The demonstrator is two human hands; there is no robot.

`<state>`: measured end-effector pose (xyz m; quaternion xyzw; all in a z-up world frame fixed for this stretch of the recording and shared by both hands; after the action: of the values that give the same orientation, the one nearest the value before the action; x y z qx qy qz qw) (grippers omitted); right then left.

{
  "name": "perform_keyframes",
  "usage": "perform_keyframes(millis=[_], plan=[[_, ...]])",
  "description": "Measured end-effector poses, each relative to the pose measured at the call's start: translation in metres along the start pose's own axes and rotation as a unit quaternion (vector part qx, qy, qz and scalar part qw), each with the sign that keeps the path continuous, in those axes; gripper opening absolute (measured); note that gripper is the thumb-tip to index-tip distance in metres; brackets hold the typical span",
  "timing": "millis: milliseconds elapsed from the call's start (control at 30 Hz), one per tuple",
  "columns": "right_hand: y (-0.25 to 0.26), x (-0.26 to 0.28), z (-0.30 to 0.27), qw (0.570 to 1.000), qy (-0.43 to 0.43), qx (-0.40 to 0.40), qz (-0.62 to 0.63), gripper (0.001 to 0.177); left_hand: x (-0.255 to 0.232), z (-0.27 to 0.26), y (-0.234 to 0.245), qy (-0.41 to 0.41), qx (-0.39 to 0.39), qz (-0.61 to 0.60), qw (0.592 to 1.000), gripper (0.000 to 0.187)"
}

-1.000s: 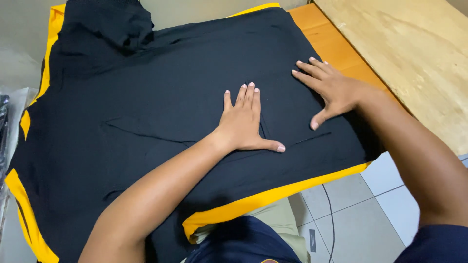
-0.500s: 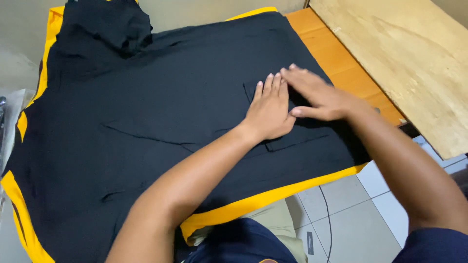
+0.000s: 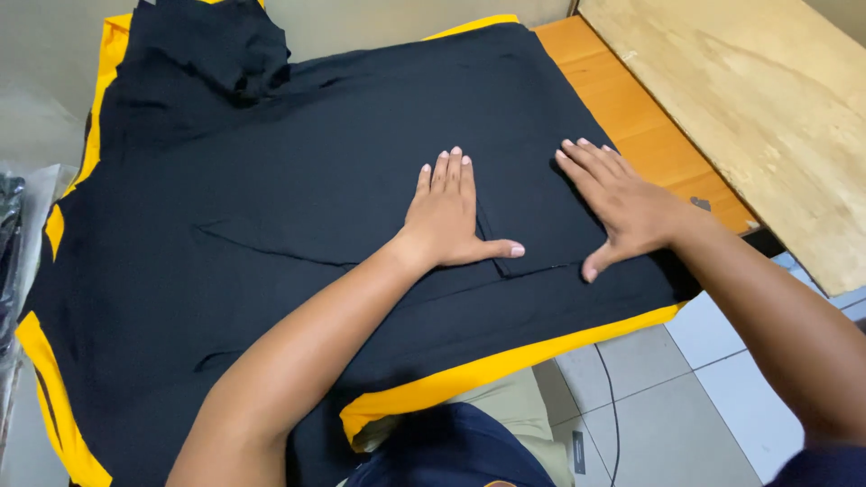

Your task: Smoothing and folding a black t-shirt with yellow trim into a neat square for packaging.

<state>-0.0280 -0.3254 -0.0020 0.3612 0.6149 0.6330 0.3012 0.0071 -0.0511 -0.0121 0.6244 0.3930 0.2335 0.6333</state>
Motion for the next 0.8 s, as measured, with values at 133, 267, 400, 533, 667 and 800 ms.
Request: perform_keyframes(millis=[133, 267, 400, 533, 667, 800], plan=[[0.003, -0.018, -0.007, 0.99, 0.016, -0.029, 0.137, 0.151, -0.008, -0.008, -0.001, -0.007, -0.015, -0.024, 1.0, 0.142], [0.014, -0.015, 0.008, 0.968, -0.104, -0.156, 0.168, 0.06, -0.027, -0.014, -0.01, -0.072, -0.081, -0.013, 0.994, 0.119], [0.005, -0.028, 0.033, 0.965, -0.179, -0.084, 0.171, 0.052, -0.031, -0.017, -0.006, -0.088, -0.037, -0.045, 0.994, 0.114], [0.028, -0.015, 0.045, 0.929, -0.272, 0.008, 0.25, 0.061, -0.027, -0.019, -0.008, -0.089, -0.03, -0.033, 0.995, 0.121], [0.02, -0.022, 0.048, 0.915, -0.275, 0.029, 0.293, 0.063, -0.027, -0.019, -0.01, -0.084, -0.036, -0.024, 0.996, 0.122], [0.039, 0.008, 0.047, 0.892, -0.3, 0.002, 0.338, 0.063, -0.027, -0.018, -0.011, -0.082, -0.032, -0.028, 0.996, 0.122]])
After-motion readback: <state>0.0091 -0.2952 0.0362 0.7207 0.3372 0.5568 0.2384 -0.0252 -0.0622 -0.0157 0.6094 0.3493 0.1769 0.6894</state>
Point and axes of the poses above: each hand's wrist, its own z-axis towards the middle knuckle, its own y-axis out of the back of the hand, x = y × z, the point moved 2 cm from there along z, towards the middle knuckle
